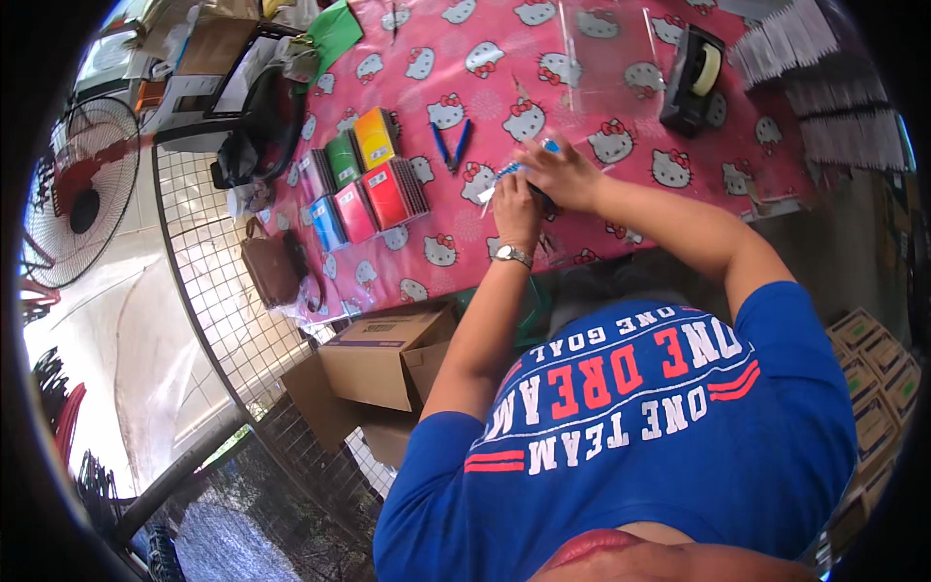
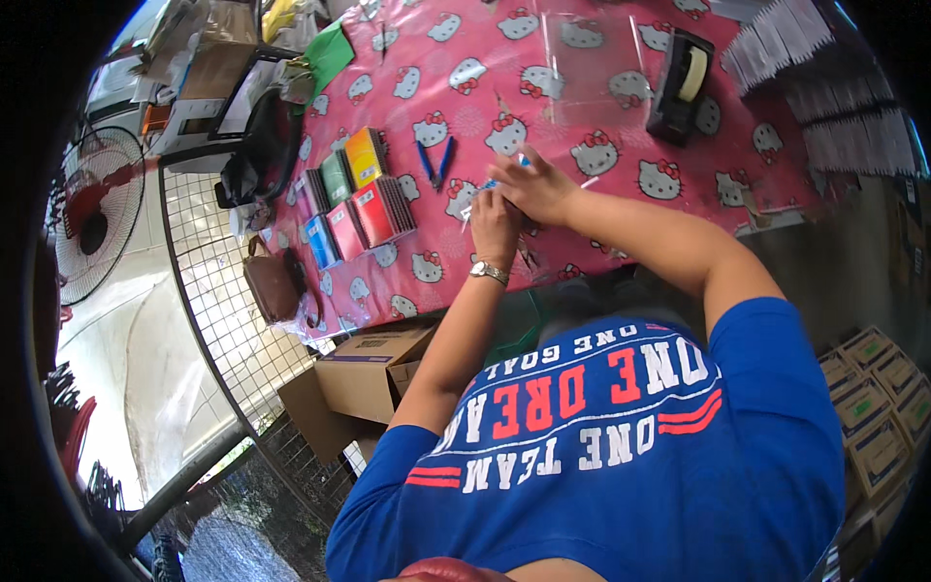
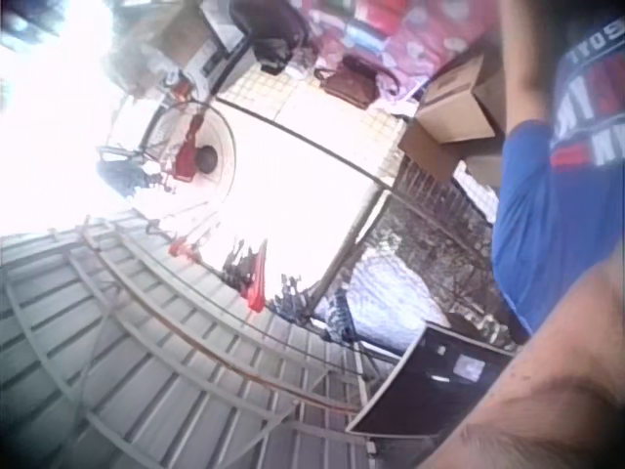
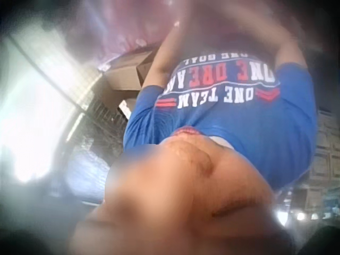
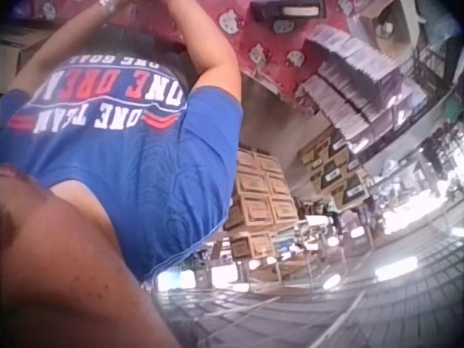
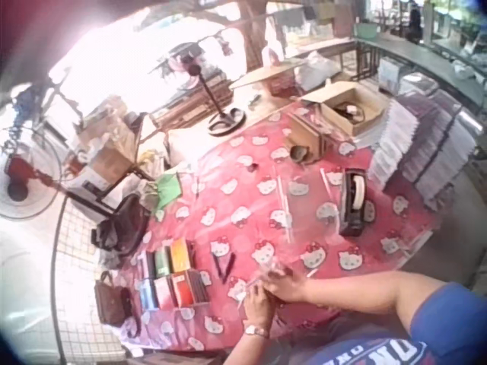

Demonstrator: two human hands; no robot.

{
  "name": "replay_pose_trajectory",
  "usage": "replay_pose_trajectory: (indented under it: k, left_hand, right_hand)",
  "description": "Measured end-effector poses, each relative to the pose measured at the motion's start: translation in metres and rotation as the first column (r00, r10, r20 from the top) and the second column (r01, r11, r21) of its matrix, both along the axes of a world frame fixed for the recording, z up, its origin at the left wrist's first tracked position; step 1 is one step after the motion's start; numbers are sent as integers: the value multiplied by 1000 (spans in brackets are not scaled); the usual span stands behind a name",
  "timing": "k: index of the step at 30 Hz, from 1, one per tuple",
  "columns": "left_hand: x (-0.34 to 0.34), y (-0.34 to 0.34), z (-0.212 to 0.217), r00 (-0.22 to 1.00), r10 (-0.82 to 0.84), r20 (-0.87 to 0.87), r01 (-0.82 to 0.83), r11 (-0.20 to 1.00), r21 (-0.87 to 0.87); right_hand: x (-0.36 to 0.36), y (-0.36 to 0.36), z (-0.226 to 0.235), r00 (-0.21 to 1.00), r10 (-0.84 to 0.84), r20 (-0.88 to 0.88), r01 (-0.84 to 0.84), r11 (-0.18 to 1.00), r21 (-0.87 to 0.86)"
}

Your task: The person places stacks of small notebooks into clear plastic bags and seals them using tape.

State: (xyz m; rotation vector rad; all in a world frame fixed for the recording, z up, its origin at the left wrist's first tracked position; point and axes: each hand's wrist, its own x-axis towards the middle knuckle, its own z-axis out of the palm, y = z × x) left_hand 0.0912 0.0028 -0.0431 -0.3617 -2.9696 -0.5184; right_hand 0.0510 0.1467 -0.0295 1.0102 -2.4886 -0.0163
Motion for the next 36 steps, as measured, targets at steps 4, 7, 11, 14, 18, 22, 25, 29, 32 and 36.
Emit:
replay_pose_trajectory:
  k: [4,7,11,14,18,22,25,29,32,36]
  left_hand:
    - [-9,8,-2,999,40,-6,-40,999,-31]
    - [-9,-4,-1,1000,30,4,-30,999,-28]
    - [-19,-5,8,999,-47,-6,47,999,-10]
    - [-27,-4,17,986,-57,159,65,997,-46]
    - [-28,7,26,965,-211,159,238,956,-175]
    - [-24,0,18,962,-183,203,223,955,-194]
    - [-18,-5,20,962,-231,143,261,933,-247]
    - [-11,13,22,945,-312,98,327,888,-323]
    - [-2,16,31,935,-265,234,336,872,-355]
    - [6,10,27,943,-288,169,331,872,-361]
  right_hand:
    - [-53,34,30,992,-113,62,118,989,-91]
    - [-34,58,37,948,-178,264,239,945,-224]
    - [57,54,10,965,-168,203,227,920,-319]
    - [87,13,-5,923,-69,379,183,945,-272]
    - [75,-15,-26,843,-87,531,246,940,-236]
    - [61,-17,-16,853,-181,489,276,953,-127]
    - [36,41,3,773,91,628,321,798,-510]
    - [-2,191,-7,413,-609,677,713,-246,-656]
    - [-4,210,-13,257,65,964,902,-375,-215]
    - [0,191,-18,577,247,779,646,-721,-251]
